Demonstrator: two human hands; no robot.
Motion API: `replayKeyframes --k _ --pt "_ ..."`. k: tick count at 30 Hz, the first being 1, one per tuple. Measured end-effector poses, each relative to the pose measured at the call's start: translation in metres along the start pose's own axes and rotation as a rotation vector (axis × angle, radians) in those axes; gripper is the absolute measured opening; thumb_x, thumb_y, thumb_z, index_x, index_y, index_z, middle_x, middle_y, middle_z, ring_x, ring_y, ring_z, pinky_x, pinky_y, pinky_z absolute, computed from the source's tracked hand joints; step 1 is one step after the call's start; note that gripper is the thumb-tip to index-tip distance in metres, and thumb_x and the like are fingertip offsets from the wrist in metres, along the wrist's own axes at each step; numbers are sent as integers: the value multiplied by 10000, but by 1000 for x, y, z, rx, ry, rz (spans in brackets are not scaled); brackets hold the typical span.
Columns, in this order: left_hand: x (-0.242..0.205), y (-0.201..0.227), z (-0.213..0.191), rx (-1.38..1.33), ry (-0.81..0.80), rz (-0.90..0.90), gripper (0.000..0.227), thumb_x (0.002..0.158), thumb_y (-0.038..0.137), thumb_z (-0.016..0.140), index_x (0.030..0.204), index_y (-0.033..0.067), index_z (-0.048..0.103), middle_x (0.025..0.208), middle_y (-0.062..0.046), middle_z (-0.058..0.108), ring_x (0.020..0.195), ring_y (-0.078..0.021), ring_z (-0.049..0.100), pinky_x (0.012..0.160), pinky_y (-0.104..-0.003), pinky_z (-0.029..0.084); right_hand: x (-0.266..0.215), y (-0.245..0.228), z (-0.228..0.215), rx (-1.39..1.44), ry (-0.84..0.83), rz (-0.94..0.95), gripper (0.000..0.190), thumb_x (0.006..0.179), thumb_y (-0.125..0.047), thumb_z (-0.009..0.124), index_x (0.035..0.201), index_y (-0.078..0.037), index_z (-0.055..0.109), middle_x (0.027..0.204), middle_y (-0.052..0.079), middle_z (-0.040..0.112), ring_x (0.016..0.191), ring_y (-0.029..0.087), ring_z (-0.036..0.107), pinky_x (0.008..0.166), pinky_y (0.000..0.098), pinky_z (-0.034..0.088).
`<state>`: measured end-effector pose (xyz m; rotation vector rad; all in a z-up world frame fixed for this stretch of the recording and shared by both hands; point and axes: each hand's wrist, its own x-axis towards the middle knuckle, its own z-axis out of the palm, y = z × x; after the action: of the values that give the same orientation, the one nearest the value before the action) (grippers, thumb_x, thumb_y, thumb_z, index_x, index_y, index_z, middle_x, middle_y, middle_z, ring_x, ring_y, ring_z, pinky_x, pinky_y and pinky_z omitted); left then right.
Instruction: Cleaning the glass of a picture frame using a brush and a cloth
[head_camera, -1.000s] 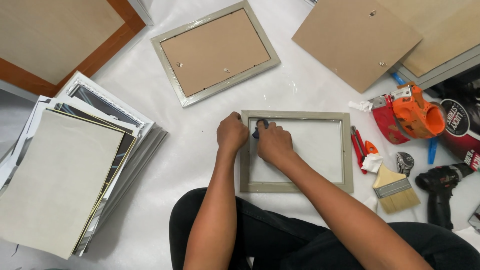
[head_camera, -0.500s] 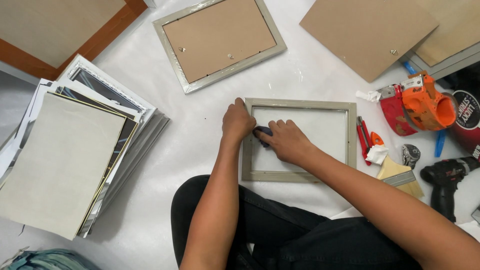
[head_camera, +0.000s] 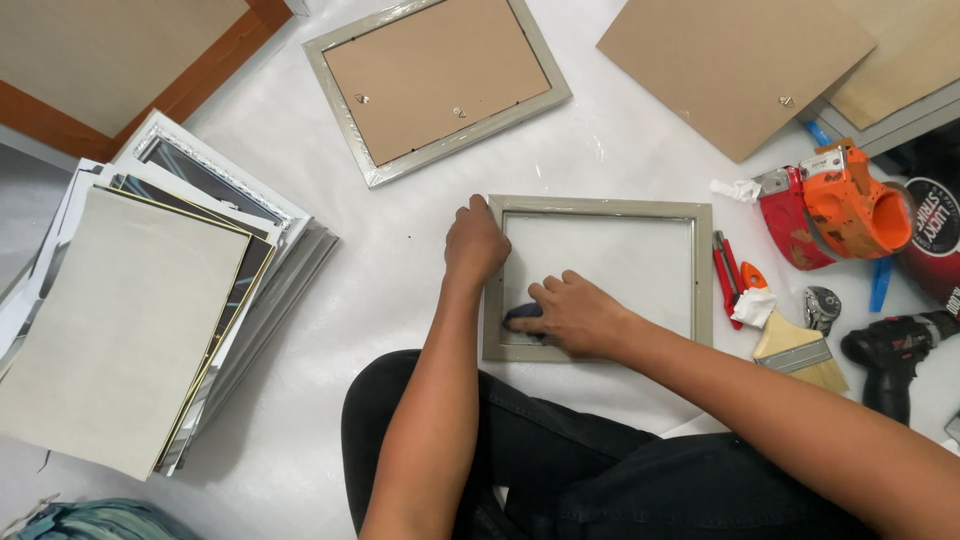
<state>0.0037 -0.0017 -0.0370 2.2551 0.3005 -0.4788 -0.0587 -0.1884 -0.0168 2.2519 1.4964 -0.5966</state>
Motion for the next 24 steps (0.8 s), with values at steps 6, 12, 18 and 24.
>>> replayKeyframes --k 6,12,18,24 --pt "2 -5 0 -28 1 8 351 898 39 581 1217 -104 555 1031 -288 634 986 -472 706 800 -564 596 26 45 12 50 161 236 506 899 -259 590 1354 -479 614 1080 64 595 902 255 612 779 395 431" --pt "-2 -3 -1 -47 2 19 350 889 39 595 1206 -104 552 1035 -306 629 1004 -502 691 813 -572 586 50 76 11 57 206 405 493 897 -325 606 1347 -528 610 1086 41 596 958 250 633 806 405 442" --pt "1 -5 1 -50 11 18 350 911 71 594 1216 -95 550 1045 -304 629 1012 -496 691 815 -567 587 44 56 14 75 171 425 540 921 -280 564 1429 -464 572 1028 43 555 855 238 595 725 382 414" --pt "3 -6 8 40 -25 6 483 841 69 709 1250 -87 505 1118 -320 610 1058 -497 675 876 -586 572 9 3 23 66 147 203 509 901 -299 570 1387 -449 597 1083 60 581 907 261 615 756 412 459"
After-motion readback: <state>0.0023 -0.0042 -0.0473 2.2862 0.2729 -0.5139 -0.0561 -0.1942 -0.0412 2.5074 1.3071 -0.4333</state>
